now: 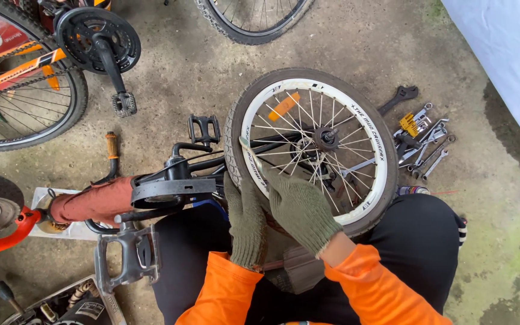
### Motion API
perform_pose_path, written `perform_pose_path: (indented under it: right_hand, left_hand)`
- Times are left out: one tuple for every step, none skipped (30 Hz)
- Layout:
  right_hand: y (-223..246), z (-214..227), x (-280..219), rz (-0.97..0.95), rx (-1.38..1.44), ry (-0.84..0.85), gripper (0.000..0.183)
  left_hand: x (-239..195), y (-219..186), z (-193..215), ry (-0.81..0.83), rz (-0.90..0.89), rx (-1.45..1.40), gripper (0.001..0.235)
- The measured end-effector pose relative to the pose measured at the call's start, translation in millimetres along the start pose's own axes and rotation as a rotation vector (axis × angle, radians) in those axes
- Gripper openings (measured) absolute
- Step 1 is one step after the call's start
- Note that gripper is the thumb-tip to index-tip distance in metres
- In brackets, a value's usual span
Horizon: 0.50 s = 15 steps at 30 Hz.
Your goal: The person sits on the ground and uses a small tool to tighten the spokes of a bicycle wheel resting on their lap. They rotate the wheel to access different sections and continue adjusting the spokes throughout the video.
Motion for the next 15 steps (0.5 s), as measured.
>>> perform_pose_path:
  right_hand:
    - [2.3,7.6,-10.6,0.017,0.049,0.011,0.038]
    - [-3.0,5.0,-18.8,0.015,0.049,0.012,0.038]
    - [-8.8,0.1,-25.5,-0.008,0.013,0.088,0.041]
    - [-14.7,-4.6,-32.6,-0.031,-0.023,0.164,0.044]
    - [-15.9,-0.7,-39.4,-0.03,-0.021,0.16,0.044]
    - [-16.9,2.7,-46.6,-0.026,-0.015,0.178,0.047]
    - [-17.7,5.9,-53.8,-0.024,-0.009,0.195,0.049]
    - [-15.6,6.0,-52.3,-0.024,-0.009,0.19,0.049]
    - [-14.2,8.3,-51.8,-0.011,-0.012,0.12,0.044]
    - [-12.9,10.6,-51.8,0.001,-0.015,0.049,0.038]
    - [-13.0,8.4,-50.9,0.0,-0.014,0.045,0.038]
    - [-12.3,6.6,-49.9,0.018,-0.03,0.032,0.041]
    - [-11.7,5.4,-47.9,0.035,-0.047,0.017,0.044]
    - [-11.5,6.8,-51.5,0.034,-0.047,0.011,0.044]
    - [-12.5,7.6,-54.7,0.011,-0.031,0.045,0.043]
  left_hand:
    - [-1.8,-4.7,-0.1,-0.012,0.014,-0.059,0.064]
    - [-1.5,4.9,2.2,-0.011,0.016,-0.058,0.064]
    - [0.4,14.6,3.7,-0.008,0.022,-0.04,0.062]
    - [2.1,24.1,5.3,-0.005,0.027,-0.023,0.06]
    - [2.4,24.9,4.7,-0.005,0.023,-0.023,0.06]
    - [2.6,25.1,4.5,-0.007,0.004,-0.017,0.061]
    - [3.1,25.4,4.3,-0.008,-0.015,-0.012,0.063]
    - [3.2,20.5,4.9,-0.006,-0.019,-0.014,0.063]
    - [2.0,15.7,4.5,0.015,-0.034,0.01,0.063]
    - [0.4,11.0,4.0,0.035,-0.049,0.035,0.064]
    - [-1.1,11.1,5.2,0.037,-0.052,0.034,0.064]
    - [-2.6,11.7,6.2,0.055,-0.03,0.067,0.068]
    - [-3.1,11.7,6.4,0.073,-0.01,0.1,0.073]
    - [-3.3,10.7,7.2,0.076,-0.014,0.099,0.073]
    - [-3.3,9.7,7.2,0.074,-0.023,0.097,0.073]
Point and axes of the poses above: each hand's wrist, its own x-axis towards the middle knuckle, its own z-axis out of the back of the hand, y = z × x, the point moved 3 cm from there along x, towards the middle knuckle, and after that the axes turned 14 degrees about -z, right-handed, at the moved point
